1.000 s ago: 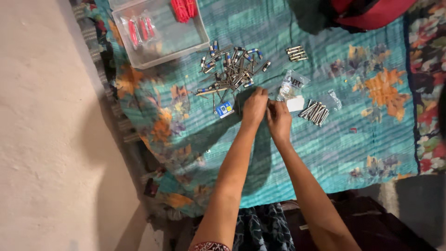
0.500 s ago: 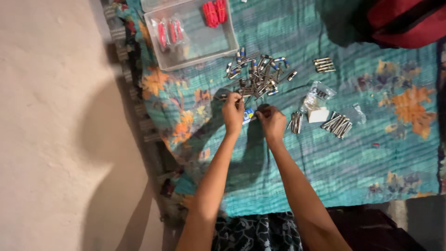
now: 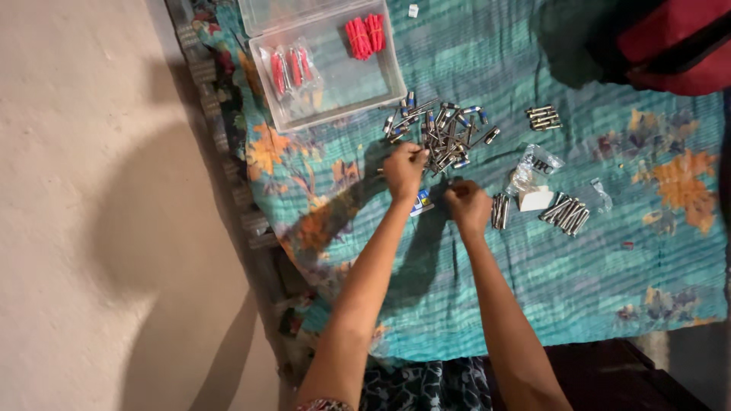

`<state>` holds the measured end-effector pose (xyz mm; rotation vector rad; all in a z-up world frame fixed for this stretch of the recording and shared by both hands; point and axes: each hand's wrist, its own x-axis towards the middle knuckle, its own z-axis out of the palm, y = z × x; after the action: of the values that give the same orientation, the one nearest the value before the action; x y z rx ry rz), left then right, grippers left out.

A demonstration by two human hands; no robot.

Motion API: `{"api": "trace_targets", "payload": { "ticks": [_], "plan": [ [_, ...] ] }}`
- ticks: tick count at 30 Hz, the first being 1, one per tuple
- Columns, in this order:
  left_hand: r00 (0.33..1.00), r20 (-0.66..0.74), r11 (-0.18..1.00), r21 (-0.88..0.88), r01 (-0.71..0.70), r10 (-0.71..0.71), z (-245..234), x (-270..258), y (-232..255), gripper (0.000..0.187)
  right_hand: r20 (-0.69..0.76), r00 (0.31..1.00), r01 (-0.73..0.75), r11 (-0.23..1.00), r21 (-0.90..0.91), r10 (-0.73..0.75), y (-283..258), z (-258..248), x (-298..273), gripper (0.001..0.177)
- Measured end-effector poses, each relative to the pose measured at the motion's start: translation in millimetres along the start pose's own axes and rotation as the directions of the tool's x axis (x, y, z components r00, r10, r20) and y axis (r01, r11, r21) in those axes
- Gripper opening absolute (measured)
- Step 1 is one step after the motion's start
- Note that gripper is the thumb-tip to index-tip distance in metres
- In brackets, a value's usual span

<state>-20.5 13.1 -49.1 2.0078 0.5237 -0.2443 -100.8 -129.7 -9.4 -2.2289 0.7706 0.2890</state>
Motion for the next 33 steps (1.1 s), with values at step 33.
{"api": "trace_targets", "payload": {
  "ticks": [33],
  "plan": [
    [0.994, 0.025, 0.986, -0.123, 0.112, -0.110, 33.9, 2.9, -14.1, 0.028, 0.256, 0.946, 0.198, 0.980, 0.038, -0.201, -27.3, 19.1, 102.0, 0.025]
  ]
}}
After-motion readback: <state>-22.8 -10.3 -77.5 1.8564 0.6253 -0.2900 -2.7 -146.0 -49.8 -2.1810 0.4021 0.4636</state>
